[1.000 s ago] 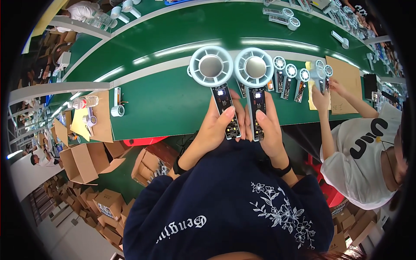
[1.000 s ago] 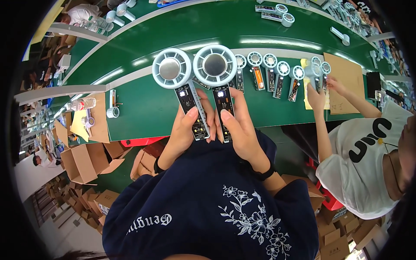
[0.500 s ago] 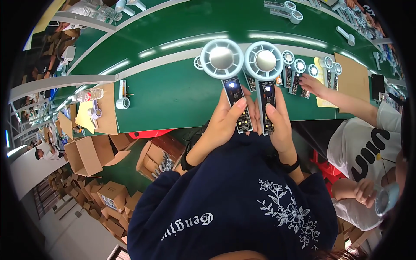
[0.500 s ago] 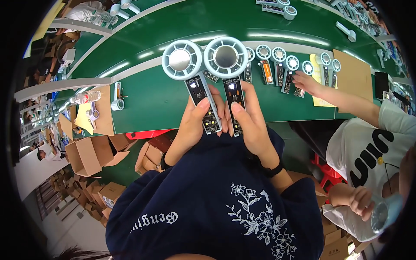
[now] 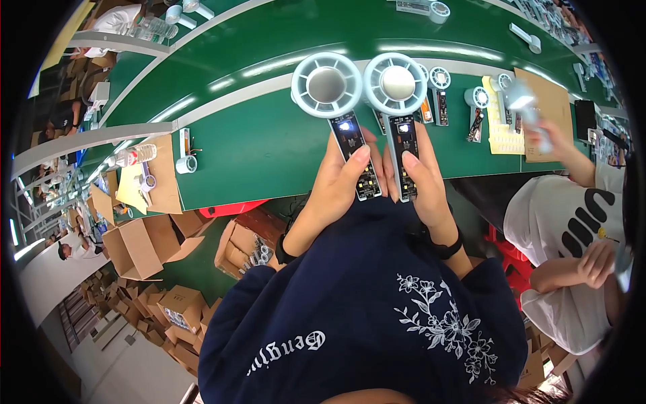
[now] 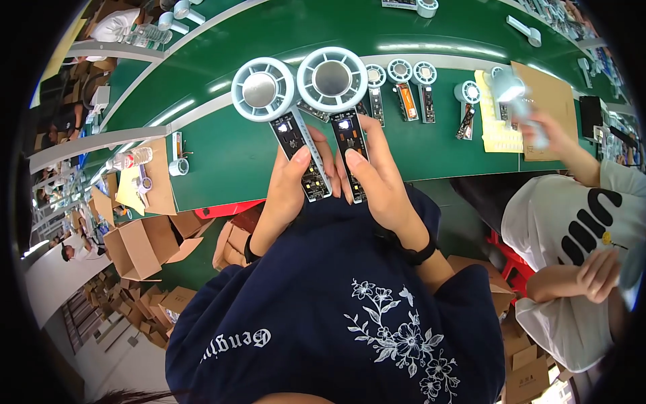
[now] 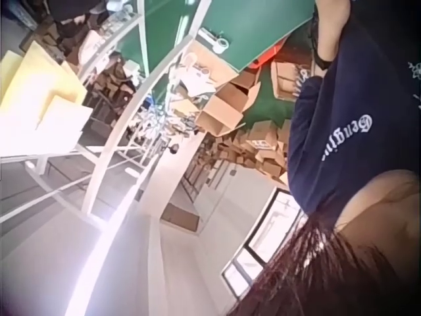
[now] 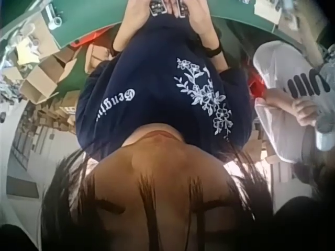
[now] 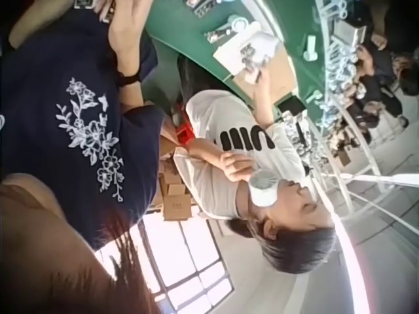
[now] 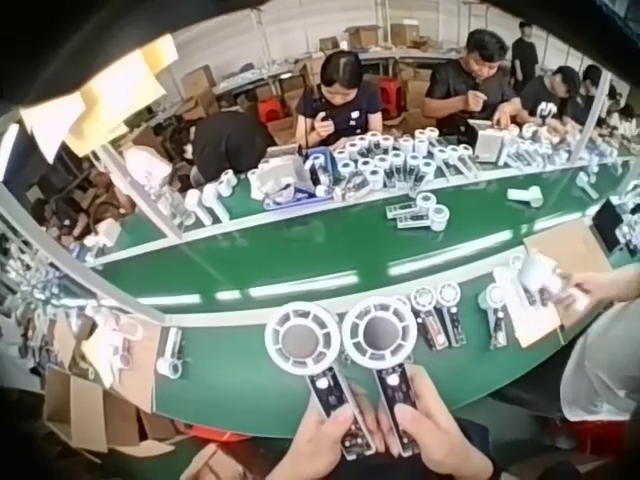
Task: The person picks up handheld fans from the assembly line, presses buttons on the handles to test the lights and motors, and places them into a cardboard box.
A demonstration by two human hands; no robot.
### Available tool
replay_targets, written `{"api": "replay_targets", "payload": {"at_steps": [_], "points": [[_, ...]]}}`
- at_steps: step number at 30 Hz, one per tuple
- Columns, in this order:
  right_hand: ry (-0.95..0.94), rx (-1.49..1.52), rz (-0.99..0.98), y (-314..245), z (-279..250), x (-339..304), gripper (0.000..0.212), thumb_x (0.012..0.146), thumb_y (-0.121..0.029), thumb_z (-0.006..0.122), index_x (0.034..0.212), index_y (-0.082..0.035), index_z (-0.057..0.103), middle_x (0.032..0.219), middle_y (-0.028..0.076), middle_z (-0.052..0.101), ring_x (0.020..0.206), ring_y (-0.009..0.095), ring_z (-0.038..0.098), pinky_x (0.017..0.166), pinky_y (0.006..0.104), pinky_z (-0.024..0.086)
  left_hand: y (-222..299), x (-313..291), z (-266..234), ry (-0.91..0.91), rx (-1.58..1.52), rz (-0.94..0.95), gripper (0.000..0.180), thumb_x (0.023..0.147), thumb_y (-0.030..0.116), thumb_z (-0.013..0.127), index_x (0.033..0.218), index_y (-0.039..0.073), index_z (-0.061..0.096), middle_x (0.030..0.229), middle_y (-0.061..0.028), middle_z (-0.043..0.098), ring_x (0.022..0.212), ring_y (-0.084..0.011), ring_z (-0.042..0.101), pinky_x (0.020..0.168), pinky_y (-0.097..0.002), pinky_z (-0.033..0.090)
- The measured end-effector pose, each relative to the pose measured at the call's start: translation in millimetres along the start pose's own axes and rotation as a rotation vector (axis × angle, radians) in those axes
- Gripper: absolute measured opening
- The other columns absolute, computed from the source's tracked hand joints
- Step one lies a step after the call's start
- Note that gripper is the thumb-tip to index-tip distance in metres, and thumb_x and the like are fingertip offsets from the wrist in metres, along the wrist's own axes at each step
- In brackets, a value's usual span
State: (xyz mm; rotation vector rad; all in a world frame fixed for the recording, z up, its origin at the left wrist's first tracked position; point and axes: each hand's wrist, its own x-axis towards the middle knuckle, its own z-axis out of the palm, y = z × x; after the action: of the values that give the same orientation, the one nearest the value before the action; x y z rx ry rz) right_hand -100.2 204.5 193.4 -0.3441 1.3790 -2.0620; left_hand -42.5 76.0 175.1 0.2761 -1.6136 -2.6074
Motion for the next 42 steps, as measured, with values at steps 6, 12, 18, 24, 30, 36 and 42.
{"api": "replay_targets", "payload": {"at_steps": [6,12,18,24,30,36,42], "points": [[-0.009,-0.004,-0.013,2.4,-3.6,0.5,0.044,0.092,-0.024,0.038,0.122,0.007,0.031,0.069,0.008,0.047,0.048,0.011,0.043,0.046,0.0214,0.037,4.2,1.0,7.2,0.043,0.023,0.005,0.040,0.093,0.033,0.042,0.113,0.000,0.034,0.075,-0.0124,0.051,0.053,-0.0202,0.054,0.051,-0.0293,0.046],[-0.022,0.033,-0.100,1.8,2.6,-2.4,0.045,0.091,-0.026,0.039,0.121,0.007,0.031,0.071,0.008,0.048,0.048,0.011,0.043,0.047,0.0216,0.038,3.6,-3.8,5.1,0.025,0.038,0.067,0.031,0.096,0.020,0.040,0.119,0.001,0.031,0.083,-0.0113,0.050,0.060,-0.0184,0.055,0.056,-0.0278,0.048],[-0.001,-0.036,-0.028,-1.3,3.5,-5.5,0.047,0.091,-0.027,0.040,0.123,0.006,0.032,0.073,0.007,0.049,0.050,0.009,0.043,0.049,0.0200,0.037,8.3,-7.3,2.9,-0.006,-0.093,0.009,0.034,0.096,0.022,0.038,0.121,0.000,0.029,0.085,-0.0115,0.049,0.059,-0.0184,0.055,0.054,-0.0274,0.048],[0.020,-0.098,-0.008,0.0,3.7,-7.3,0.049,0.091,-0.028,0.040,0.126,0.005,0.033,0.075,0.005,0.050,0.052,0.008,0.043,0.051,0.0186,0.036,7.9,-9.1,5.7,0.019,-0.074,0.038,0.034,0.097,0.023,0.037,0.121,0.000,0.030,0.084,-0.0114,0.049,0.059,-0.0182,0.055,0.053,-0.0268,0.048],[-0.113,-0.036,-0.004,3.0,-7.3,-8.4,0.044,0.093,-0.018,0.041,0.130,0.001,0.026,0.091,0.007,0.051,0.065,0.010,0.049,0.054,0.0208,0.041,6.3,-10.2,6.1,0.033,-0.070,0.033,0.034,0.097,0.022,0.037,0.122,0.001,0.029,0.084,-0.0108,0.049,0.060,-0.0167,0.054,0.054,-0.0259,0.047],[0.013,-0.020,-0.035,7.4,5.7,-9.9,0.046,0.091,-0.024,0.039,0.126,0.006,0.030,0.077,0.009,0.049,0.052,0.012,0.046,0.051,0.0219,0.039,-5.0,-10.3,0.6,0.044,-0.031,0.066,0.034,0.097,0.022,0.038,0.122,0.001,0.030,0.085,-0.0098,0.050,0.061,-0.0152,0.054,0.055,-0.0248,0.047],[-0.090,0.107,-0.038,15.3,-2.5,-8.5,0.043,0.094,-0.023,0.036,0.126,0.005,0.030,0.075,0.009,0.048,0.050,0.013,0.046,0.049,0.0229,0.040,-4.6,-10.9,6.8,0.130,0.094,0.071,0.044,0.093,0.038,0.039,0.114,-0.001,0.035,0.071,-0.0097,0.048,0.049,-0.0170,0.051,0.044,-0.0243,0.044]]}}
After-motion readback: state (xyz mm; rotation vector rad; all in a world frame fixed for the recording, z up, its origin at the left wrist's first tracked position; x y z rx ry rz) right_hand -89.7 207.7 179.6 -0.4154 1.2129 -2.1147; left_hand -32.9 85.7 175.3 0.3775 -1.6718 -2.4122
